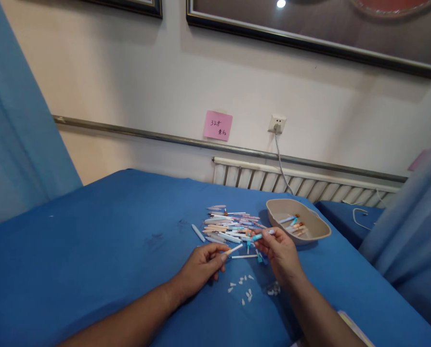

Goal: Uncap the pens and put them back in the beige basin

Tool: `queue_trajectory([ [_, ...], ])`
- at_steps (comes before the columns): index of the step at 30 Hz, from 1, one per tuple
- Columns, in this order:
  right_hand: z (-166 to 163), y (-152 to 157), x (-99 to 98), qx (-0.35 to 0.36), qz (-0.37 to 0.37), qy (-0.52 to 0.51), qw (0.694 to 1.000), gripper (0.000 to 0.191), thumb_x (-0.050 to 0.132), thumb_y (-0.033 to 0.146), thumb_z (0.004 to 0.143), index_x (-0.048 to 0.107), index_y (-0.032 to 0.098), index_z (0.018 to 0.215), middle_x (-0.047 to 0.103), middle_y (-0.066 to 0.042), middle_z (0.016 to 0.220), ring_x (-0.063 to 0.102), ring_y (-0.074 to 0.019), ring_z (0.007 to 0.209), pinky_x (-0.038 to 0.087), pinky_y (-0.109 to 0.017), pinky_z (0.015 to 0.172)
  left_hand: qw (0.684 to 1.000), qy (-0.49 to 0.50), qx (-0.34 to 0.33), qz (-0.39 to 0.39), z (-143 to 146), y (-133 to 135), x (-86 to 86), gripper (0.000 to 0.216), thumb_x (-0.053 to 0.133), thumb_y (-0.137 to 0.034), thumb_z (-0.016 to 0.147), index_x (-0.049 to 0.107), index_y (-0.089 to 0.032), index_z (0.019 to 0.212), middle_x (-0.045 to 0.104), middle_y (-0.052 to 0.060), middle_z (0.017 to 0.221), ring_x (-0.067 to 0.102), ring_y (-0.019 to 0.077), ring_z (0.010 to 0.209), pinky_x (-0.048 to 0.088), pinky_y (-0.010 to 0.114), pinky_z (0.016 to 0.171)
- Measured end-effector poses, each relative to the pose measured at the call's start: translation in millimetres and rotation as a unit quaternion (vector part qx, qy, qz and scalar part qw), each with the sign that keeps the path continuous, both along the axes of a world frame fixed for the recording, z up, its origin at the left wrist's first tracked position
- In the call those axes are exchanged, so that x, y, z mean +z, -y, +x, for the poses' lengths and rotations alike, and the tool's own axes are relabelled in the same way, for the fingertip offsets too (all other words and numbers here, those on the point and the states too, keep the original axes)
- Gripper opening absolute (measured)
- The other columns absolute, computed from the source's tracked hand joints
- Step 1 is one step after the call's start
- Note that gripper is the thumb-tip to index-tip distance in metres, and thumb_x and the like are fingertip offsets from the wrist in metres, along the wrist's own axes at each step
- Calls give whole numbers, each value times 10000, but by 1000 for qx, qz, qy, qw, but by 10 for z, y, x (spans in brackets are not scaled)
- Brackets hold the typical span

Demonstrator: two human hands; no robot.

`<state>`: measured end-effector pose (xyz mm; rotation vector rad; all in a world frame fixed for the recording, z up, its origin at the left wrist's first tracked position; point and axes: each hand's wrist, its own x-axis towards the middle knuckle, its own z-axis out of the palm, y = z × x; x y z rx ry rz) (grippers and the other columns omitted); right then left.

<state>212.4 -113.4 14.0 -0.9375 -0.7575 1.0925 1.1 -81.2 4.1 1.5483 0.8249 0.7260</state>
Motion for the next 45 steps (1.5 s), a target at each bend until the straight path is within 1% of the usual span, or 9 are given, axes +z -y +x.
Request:
queue_trajectory([
  [3, 17, -17, 4, 15, -3, 63, 998, 319, 721, 446, 680, 552, 189, 763, 630, 4, 701, 598, -132, 635, 474, -238, 591, 1000, 4, 6, -2, 1, -7, -12, 363, 571, -413, 812, 598, -134, 1044, 555, -37, 606, 469, 64, 442, 353, 161, 414],
  [7, -11, -42, -36, 57, 14, 166, 984, 352, 642, 503, 732, 538, 195, 867, 534, 52, 580, 473, -91, 473, 379, -205, 468, 1000, 3, 5, 5, -5, -3, 13, 372, 565, -421, 819, 598, -135, 1054, 550, -39, 607, 462, 63, 449, 362, 162, 420],
  [10, -7, -35, -43, 77, 32, 227, 970, 309, 624, 485, 745, 524, 197, 792, 512, 56, 574, 449, -86, 480, 361, -206, 482, 1000, -7, 4, 5, -12, 2, 27, 374, 564, -427, 821, 599, -141, 1060, 552, -38, 613, 472, 70, 461, 378, 168, 431],
  [14, 13, -4, -35, 86, 32, 323, 942, 259, 622, 427, 759, 575, 177, 715, 507, 36, 609, 456, -90, 534, 357, -208, 519, 1000, -18, -7, 9, -17, 2, 11, 363, 570, -421, 818, 601, -151, 1058, 563, -35, 621, 485, 77, 475, 387, 173, 446],
  [22, 22, -26, -72, 74, 23, 303, 950, 286, 607, 459, 756, 564, 178, 716, 491, 38, 600, 448, -92, 518, 361, -211, 507, 999, -35, -13, 16, -13, 30, 46, 344, 566, -405, 816, 614, -143, 1033, 560, -34, 601, 490, 84, 479, 389, 180, 461],
  [26, -17, 0, -74, 119, 22, 316, 941, 260, 612, 436, 758, 573, 182, 717, 495, 39, 596, 447, -93, 521, 356, -204, 497, 999, -39, -21, 12, 4, 61, 93, 333, 576, -401, 804, 625, -138, 1002, 558, -39, 590, 487, 86, 487, 390, 182, 474],
  [31, -112, 74, -73, 183, 20, 347, 920, 202, 584, 396, 796, 584, 195, 779, 516, 35, 620, 456, -101, 545, 359, -201, 506, 996, -56, -69, -1, 27, 101, 124, 334, 581, -423, 802, 642, -150, 983, 571, -38, 588, 496, 89, 511, 404, 190, 517],
  [39, -122, 136, -38, 198, 24, 342, 918, 172, 577, 381, 806, 560, 211, 828, 465, 52, 619, 416, -106, 562, 346, -203, 532, 994, -22, -91, -51, 26, 105, 100, 357, 606, -450, 781, 632, -143, 963, 599, -23, 618, 520, 94, 532, 414, 203, 537],
  [45, -152, 147, -40, 223, 33, 341, 912, 143, 605, 329, 786, 573, 203, 846, 535, 33, 699, 461, -113, 620, 377, -221, 597, 994, -16, -96, -54, 38, 105, 83, 347, 601, -434, 793, 598, -132, 965, 601, -21, 624, 514, 91, 530, 414, 206, 537],
])
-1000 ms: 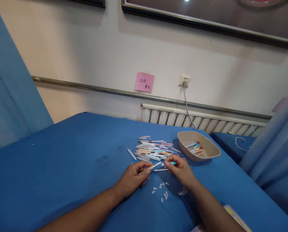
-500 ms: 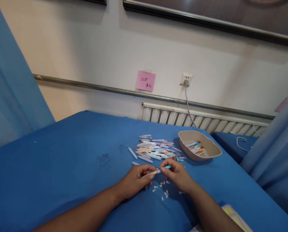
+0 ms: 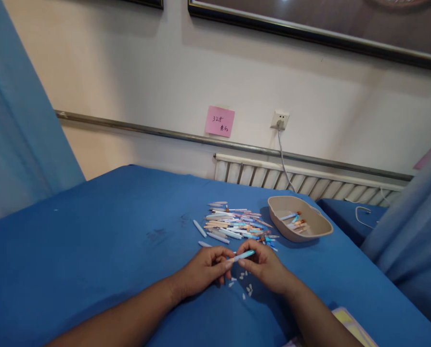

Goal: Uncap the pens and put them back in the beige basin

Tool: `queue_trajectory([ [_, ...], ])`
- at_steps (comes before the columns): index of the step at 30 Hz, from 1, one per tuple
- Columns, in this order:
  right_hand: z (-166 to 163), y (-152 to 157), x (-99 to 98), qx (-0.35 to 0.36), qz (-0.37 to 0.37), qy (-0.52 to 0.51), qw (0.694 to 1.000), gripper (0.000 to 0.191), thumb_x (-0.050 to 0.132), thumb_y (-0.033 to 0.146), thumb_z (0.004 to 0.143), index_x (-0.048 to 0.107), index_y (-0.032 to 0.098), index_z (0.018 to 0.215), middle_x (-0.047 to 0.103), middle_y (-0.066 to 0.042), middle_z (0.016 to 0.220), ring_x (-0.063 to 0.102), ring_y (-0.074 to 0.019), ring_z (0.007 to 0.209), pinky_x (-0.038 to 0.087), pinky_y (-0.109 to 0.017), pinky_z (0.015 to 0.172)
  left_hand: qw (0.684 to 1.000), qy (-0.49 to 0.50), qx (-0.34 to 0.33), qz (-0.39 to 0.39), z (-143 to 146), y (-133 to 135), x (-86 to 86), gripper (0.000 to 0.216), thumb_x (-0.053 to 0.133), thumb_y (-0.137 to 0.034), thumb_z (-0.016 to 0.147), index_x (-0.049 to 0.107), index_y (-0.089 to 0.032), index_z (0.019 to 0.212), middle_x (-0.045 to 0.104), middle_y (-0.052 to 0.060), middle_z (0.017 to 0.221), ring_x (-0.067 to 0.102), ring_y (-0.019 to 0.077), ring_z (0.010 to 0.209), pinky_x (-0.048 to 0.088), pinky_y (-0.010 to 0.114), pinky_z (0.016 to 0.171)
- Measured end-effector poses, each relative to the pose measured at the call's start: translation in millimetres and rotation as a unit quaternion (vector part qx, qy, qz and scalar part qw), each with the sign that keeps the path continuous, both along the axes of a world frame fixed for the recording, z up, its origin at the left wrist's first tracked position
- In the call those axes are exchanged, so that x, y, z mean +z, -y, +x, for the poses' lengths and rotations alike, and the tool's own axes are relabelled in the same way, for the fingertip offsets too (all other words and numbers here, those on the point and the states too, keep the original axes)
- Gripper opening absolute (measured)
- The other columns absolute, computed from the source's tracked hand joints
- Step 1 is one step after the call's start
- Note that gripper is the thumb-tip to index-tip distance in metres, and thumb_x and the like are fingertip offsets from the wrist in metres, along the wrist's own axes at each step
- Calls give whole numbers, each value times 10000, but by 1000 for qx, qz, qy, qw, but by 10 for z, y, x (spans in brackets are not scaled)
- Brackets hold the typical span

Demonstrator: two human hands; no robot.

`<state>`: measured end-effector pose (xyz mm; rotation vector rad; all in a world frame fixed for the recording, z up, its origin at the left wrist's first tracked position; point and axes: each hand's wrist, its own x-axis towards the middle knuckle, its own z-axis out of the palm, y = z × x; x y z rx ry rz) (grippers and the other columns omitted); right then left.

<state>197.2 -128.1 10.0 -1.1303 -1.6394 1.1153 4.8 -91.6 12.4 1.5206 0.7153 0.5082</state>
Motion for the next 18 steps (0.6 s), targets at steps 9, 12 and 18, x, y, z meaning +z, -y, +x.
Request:
queue_trajectory([
  [9, -12, 0, 18, -55, 119, 165, 977, 255, 534, 349, 845, 608, 185, 665, 555, 15, 622, 497, -123, 596, 348, -234, 574, 998, -21, 29, 53, -27, 15, 11, 312, 628, -384, 774, 557, -168, 988, 606, -36, 660, 545, 109, 568, 413, 205, 547],
  [12, -21, 10, 2, -54, 90, 115, 988, 127, 618, 311, 784, 600, 205, 852, 593, 17, 729, 522, -130, 649, 374, -224, 590, 998, -11, 36, 50, -21, 3, 7, 289, 629, -371, 774, 537, -169, 959, 607, -41, 651, 541, 100, 548, 413, 201, 543],
  [18, -12, 9, 16, -37, 114, 154, 981, 254, 553, 336, 832, 601, 189, 631, 555, 21, 609, 505, -124, 598, 349, -229, 577, 998, -14, 35, 48, -19, 11, 19, 285, 634, -381, 764, 526, -176, 930, 613, -39, 659, 547, 105, 554, 414, 204, 535],
])
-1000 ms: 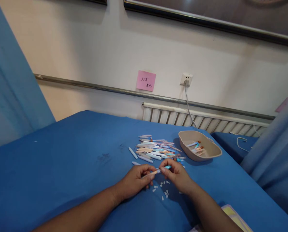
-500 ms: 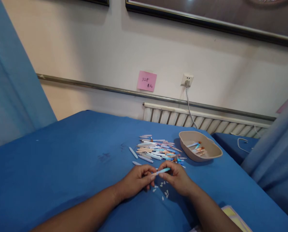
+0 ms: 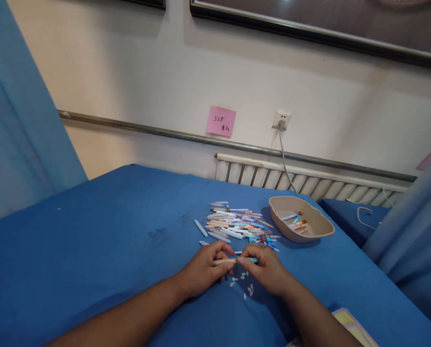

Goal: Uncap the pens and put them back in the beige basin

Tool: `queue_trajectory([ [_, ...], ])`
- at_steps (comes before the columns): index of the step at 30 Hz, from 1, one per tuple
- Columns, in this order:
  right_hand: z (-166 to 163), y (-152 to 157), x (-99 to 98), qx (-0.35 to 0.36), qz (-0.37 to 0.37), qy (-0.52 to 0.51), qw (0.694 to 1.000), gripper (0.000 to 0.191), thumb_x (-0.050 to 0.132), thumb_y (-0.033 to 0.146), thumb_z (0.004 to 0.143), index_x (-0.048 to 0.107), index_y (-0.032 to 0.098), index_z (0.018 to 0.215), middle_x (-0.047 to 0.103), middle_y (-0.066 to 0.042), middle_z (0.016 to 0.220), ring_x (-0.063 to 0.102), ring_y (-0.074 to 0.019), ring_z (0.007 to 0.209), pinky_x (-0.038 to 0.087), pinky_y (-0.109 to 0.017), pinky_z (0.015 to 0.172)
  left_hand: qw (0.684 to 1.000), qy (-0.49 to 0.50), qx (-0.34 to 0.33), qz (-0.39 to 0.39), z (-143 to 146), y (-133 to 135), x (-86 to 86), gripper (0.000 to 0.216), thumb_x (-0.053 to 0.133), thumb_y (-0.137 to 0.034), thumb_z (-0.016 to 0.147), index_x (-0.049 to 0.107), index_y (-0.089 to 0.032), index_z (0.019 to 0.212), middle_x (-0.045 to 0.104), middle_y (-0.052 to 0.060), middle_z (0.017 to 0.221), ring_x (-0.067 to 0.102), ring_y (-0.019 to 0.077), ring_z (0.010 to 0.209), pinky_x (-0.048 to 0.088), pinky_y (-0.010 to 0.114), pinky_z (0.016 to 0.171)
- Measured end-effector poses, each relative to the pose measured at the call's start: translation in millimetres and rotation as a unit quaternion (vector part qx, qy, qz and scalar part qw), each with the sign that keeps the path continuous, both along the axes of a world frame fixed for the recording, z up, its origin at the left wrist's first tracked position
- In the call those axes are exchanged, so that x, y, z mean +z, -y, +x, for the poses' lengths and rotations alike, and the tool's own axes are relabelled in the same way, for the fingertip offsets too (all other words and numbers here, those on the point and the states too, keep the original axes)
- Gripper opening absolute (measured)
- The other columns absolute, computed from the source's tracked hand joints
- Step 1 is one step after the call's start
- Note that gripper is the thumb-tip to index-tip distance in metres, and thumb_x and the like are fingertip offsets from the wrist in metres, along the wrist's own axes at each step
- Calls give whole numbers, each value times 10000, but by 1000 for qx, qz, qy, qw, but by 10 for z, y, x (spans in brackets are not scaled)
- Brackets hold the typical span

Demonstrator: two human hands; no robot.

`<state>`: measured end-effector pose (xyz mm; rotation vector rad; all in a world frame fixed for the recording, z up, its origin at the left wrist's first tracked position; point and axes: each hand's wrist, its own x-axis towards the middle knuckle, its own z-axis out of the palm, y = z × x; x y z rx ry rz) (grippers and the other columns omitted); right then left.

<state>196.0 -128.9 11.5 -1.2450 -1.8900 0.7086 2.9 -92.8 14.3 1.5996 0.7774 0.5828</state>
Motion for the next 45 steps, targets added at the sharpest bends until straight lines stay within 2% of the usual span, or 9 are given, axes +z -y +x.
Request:
queue_trajectory([
  [6, -6, 0, -27, -15, -44, -74, 996, 164, 645, 334, 758, 602, 209, 856, 609, 19, 744, 534, -136, 663, 382, -221, 588, 1000, 1, 1, 1, 1, -1, -16, 291, 628, -383, 772, 524, -167, 938, 612, -37, 649, 542, 102, 548, 415, 205, 537],
  [9, -11, 0, -27, -12, -42, -52, 998, 142, 633, 334, 766, 602, 199, 732, 592, 23, 669, 524, -132, 627, 370, -221, 571, 1000, 3, 2, 8, -4, -6, -25, 292, 628, -383, 774, 524, -167, 941, 609, -38, 657, 542, 102, 550, 414, 203, 534],
  [12, -12, 6, 0, 3, -38, -9, 999, 322, 519, 380, 850, 602, 190, 603, 558, 22, 557, 509, -126, 560, 357, -228, 554, 1000, -3, -2, 12, -11, -4, -21, 292, 628, -393, 775, 527, -171, 937, 608, -40, 663, 544, 101, 558, 418, 204, 542],
  [18, -11, 3, -13, 4, -68, -96, 993, 177, 668, 336, 733, 598, 213, 838, 608, 30, 725, 527, -128, 634, 391, -219, 576, 1000, 2, 2, 3, -7, -12, -30, 289, 623, -387, 781, 530, -167, 943, 598, -39, 652, 534, 97, 549, 413, 201, 537],
  [21, -7, -5, -33, 3, -74, -70, 995, 144, 643, 325, 751, 600, 196, 706, 570, 37, 632, 488, -115, 583, 361, -212, 543, 1000, 7, -1, 0, -9, -13, -39, 281, 622, -375, 784, 523, -169, 947, 601, -38, 660, 539, 101, 556, 422, 208, 547],
  [25, -8, -4, -25, 6, -68, -30, 997, 290, 575, 372, 807, 603, 182, 589, 534, 27, 553, 490, -120, 560, 356, -225, 549, 1000, 4, -5, 13, -17, -4, -34, 269, 606, -372, 798, 519, -169, 952, 612, -30, 682, 548, 107, 576, 425, 212, 557],
  [30, -15, 0, -5, 17, -86, -136, 987, 176, 670, 319, 731, 598, 213, 852, 612, 19, 753, 552, -140, 678, 423, -234, 617, 1000, 9, -6, 13, -16, -9, -39, 256, 595, -357, 808, 513, -168, 959, 605, -33, 677, 535, 101, 566, 424, 210, 554],
  [39, -32, -10, -64, 13, -149, -123, 981, 185, 581, 342, 802, 569, 172, 730, 543, 36, 628, 457, -72, 475, 366, -184, 462, 999, -22, -24, 34, -21, 21, -15, 235, 557, -328, 827, 504, -169, 991, 622, -20, 696, 560, 121, 609, 437, 224, 595],
  [45, -57, -21, -121, 4, -160, -90, 983, 234, 555, 390, 820, 555, 168, 745, 531, 42, 616, 441, -63, 447, 365, -180, 447, 988, -72, -48, 124, -42, 25, 31, 184, 526, -311, 845, 548, -165, 954, 559, -37, 671, 508, 115, 608, 377, 198, 561],
])
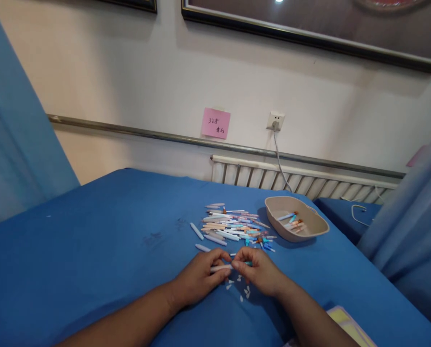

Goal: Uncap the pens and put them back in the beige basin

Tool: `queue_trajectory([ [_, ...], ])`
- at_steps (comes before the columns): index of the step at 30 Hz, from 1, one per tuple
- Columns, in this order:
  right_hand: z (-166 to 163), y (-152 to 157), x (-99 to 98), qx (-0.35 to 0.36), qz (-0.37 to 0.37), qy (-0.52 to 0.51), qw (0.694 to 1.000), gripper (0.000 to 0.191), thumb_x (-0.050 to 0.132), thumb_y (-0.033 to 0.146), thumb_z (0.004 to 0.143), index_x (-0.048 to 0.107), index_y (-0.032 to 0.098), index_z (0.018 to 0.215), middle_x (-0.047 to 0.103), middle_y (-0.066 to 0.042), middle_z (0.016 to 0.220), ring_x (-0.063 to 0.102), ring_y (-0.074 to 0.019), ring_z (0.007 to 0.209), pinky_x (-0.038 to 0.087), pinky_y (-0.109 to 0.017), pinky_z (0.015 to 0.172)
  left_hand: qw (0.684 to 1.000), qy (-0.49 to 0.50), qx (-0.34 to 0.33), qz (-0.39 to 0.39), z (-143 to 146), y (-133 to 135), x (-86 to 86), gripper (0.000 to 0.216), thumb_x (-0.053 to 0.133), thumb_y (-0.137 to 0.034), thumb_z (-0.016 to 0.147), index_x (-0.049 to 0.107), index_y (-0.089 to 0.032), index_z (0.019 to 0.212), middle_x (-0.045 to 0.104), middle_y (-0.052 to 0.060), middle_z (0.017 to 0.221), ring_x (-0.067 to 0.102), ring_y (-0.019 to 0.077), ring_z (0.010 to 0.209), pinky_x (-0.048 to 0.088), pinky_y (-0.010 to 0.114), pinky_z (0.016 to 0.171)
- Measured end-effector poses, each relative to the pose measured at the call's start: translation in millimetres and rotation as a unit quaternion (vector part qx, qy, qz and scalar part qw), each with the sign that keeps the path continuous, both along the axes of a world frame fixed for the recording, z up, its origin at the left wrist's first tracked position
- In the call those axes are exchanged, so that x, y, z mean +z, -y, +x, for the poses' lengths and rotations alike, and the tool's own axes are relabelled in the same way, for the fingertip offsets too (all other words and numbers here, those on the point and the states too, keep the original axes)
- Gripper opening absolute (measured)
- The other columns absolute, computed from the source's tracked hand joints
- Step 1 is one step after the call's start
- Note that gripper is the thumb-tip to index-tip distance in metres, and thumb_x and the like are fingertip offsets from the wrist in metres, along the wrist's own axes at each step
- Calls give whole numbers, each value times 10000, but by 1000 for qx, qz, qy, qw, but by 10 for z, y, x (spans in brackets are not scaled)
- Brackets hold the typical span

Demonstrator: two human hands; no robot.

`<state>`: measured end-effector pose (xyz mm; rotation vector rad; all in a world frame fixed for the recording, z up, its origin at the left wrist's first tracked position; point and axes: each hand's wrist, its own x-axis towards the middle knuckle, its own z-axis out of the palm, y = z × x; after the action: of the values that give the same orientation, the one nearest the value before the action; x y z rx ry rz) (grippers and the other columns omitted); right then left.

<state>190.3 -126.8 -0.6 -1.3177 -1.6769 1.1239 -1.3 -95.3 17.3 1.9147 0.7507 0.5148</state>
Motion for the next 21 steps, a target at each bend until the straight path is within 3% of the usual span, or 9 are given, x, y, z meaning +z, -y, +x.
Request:
queue_trajectory([
  [7, -53, 23, 67, -13, 56, 5, 998, 210, 490, 399, 861, 533, 194, 852, 560, 37, 644, 515, -99, 508, 399, -195, 479, 996, -29, 0, 83, -38, -29, -2, 157, 520, -308, 848, 595, -170, 836, 565, -29, 695, 488, 120, 644, 354, 199, 581],
  [10, 170, -69, 81, -107, 100, 60, 987, 256, 432, 390, 879, 544, 189, 767, 588, 14, 643, 557, -124, 578, 417, -214, 545, 999, -13, 5, 30, -30, -47, -6, 197, 502, -346, 863, 585, -168, 844, 595, -19, 697, 521, 122, 632, 382, 205, 583],
  [13, 541, -185, 45, -214, 81, 179, 957, 238, 408, 345, 868, 571, 192, 786, 618, 7, 656, 573, -133, 574, 402, -213, 524, 997, 35, 36, -57, -7, -91, -25, 259, 505, -415, 855, 549, -160, 860, 612, -7, 686, 532, 114, 572, 414, 210, 552],
  [17, 904, -248, 0, -249, 66, 247, 934, 163, 476, 262, 808, 622, 189, 802, 653, -16, 683, 593, -164, 634, 390, -235, 564, 987, 91, 84, -107, 6, -164, -54, 311, 548, -466, 814, 521, -159, 852, 615, -9, 658, 505, 92, 490, 403, 197, 479],
  [21, 929, -229, -7, -224, 52, 309, 923, 145, 521, 212, 773, 663, 202, 802, 686, -27, 746, 612, -173, 699, 383, -237, 609, 980, 105, 111, -131, -6, -204, -37, 313, 555, -468, 816, 522, -158, 823, 623, -3, 665, 512, 86, 484, 405, 189, 458],
])
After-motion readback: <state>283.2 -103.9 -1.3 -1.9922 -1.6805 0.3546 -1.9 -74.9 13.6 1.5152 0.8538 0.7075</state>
